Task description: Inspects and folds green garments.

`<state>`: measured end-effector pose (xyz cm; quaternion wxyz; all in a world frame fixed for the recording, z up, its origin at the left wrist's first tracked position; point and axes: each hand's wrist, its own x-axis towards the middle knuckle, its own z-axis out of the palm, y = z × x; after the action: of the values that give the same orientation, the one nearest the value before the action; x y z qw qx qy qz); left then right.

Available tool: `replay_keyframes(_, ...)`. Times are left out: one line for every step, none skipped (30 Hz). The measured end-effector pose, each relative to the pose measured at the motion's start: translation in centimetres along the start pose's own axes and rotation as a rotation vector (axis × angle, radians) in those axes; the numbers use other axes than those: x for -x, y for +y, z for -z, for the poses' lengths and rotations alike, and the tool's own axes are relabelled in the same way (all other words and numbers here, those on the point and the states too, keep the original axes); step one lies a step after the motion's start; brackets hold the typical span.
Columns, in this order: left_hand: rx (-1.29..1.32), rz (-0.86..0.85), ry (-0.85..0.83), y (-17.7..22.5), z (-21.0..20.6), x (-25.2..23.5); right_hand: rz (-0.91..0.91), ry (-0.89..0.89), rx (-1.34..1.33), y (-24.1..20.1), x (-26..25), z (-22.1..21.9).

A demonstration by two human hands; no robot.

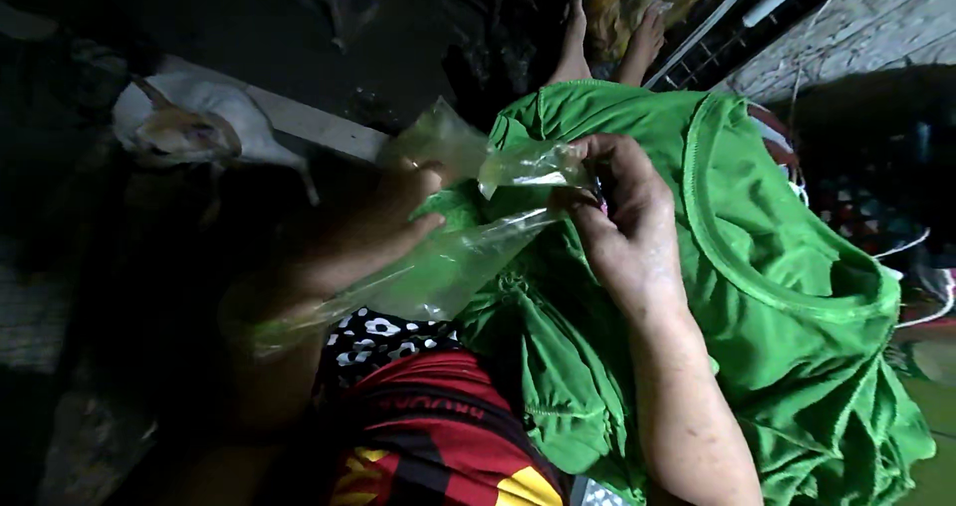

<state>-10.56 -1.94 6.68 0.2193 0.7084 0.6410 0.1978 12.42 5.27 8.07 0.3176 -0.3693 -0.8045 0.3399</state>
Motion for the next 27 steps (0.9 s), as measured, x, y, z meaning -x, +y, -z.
replay_keyframes(-0.004, -0.041, 0.078, 0.0, 0.4, 0.3, 0.018, 0.013, -0.01, -0.1, 0.0, 0.0)
replay_keyframes(0.0, -0.093, 0.142, -0.4, 0.4, 0.3, 0.035, 0.012, -0.015, 0.0, 0.0, 0.0)
replay_keyframes(0.002, -0.146, 0.176, -0.7, 0.2, 0.1, 0.045, -0.011, -0.011, 0.2, -0.1, 0.2)
replay_keyframes(-0.004, -0.172, 0.14, -0.8, -0.1, -0.2, 0.044, -0.068, 0.005, 0.7, -0.3, 0.6)
replay_keyframes(-0.003, -0.187, 0.057, -0.9, -0.5, -0.4, 0.02, -0.153, 0.032, 1.1, -0.3, 1.5)
replay_keyframes(0.001, -0.196, -0.045, -0.9, -1.0, -0.5, -0.014, -0.217, 0.056, 1.4, -0.3, 2.6)
replay_keyframes(0.006, -0.211, -0.119, -1.0, -1.2, -0.6, -0.041, -0.228, 0.085, 1.8, 0.0, 3.9)
replay_keyframes(0.019, -0.238, -0.143, -1.0, -1.2, -0.7, -0.066, -0.196, 0.119, 2.1, 0.6, 5.3)
replay_keyframes(0.036, -0.268, -0.082, -1.0, -1.2, -0.6, -0.085, -0.144, 0.162, 2.5, 1.5, 6.6)
replay_keyframes(0.069, -0.287, 0.02, -0.8, -1.3, -0.6, -0.11, -0.101, 0.214, 2.8, 2.5, 7.6)
replay_keyframes(0.103, -0.308, 0.139, -0.5, -1.4, -0.8, -0.139, -0.092, 0.255, 3.0, 3.8, 8.4)
replay_keyframes(0.163, -0.345, 0.248, 0.0, -1.6, -1.1, -0.159, -0.111, 0.276, 3.0, 5.2, 8.8)
replay_keyframes(0.265, -0.401, 0.312, 0.5, -1.7, -1.4, -0.164, -0.141, 0.297, 3.2, 6.4, 8.8)
replay_keyframes(0.376, -0.469, 0.326, 1.0, -1.9, -1.7, -0.157, -0.171, 0.321, 3.8, 7.4, 8.5)
replay_keyframes(0.473, -0.545, 0.301, 1.7, -2.3, -1.9, -0.156, -0.193, 0.344, 4.4, 8.2, 8.1)
replay_keyframes(0.536, -0.617, 0.264, 2.6, -2.7, -2.0, -0.153, -0.192, 0.367, 4.9, 8.9, 7.6)
replay_keyframes(0.566, -0.664, 0.219, 3.5, -3.4, -2.1, -0.138, -0.17, 0.387, 5.4, 9.4, 7.0)
replay_keyframes(0.529, -0.692, 0.168, 4.0, -4.3, -2.3, -0.105, -0.132, 0.412, 5.8, 9.7, 6.3)
replay_keyframes(0.44, -0.671, 0.125, 4.5, -5.3, -2.5, -0.072, -0.095, 0.44, 6.0, 9.8, 5.7)
replay_keyframes(0.334, -0.597, 0.075, 4.9, -6.2, -2.8, -0.052, -0.068, 0.456, 6.0, 9.9, 5.3)
replay_keyframes(0.249, -0.513, 0.015, 5.1, -7.1, -3.0, -0.045, -0.054, 0.462, 5.9, 9.8, 5.1)
replay_keyframes(0.214, -0.436, -0.023, 5.2, -7.8, -3.3, -0.043, -0.046, 0.462, 5.8, 9.7, 5.0)
replay_keyframes(0.206, -0.376, -0.034, 5.2, -8.3, -3.5, -0.041, -0.039, 0.453, 5.9, 9.6, 5.0)
replay_keyframes(0.212, -0.341, -0.013, 5.1, -8.8, -3.5, -0.037, -0.028, 0.435, 6.0, 9.6, 5.1)
replay_keyframes(0.22, -0.332, 0.033, 5.0, -9.2, -3.5, -0.029, -0.017, 0.419, 6.1, 9.5, 5.2)
replay_keyframes(0.229, -0.344, 0.088, 4.9, -9.7, -3.4, -0.023, -0.004, 0.405, 6.2, 9.5, 5.3)
replay_keyframes(0.23, -0.369, 0.14, 4.8, -10.2, -3.3, -0.022, 0.009, 0.387, 6.2, 9.4, 5.3)
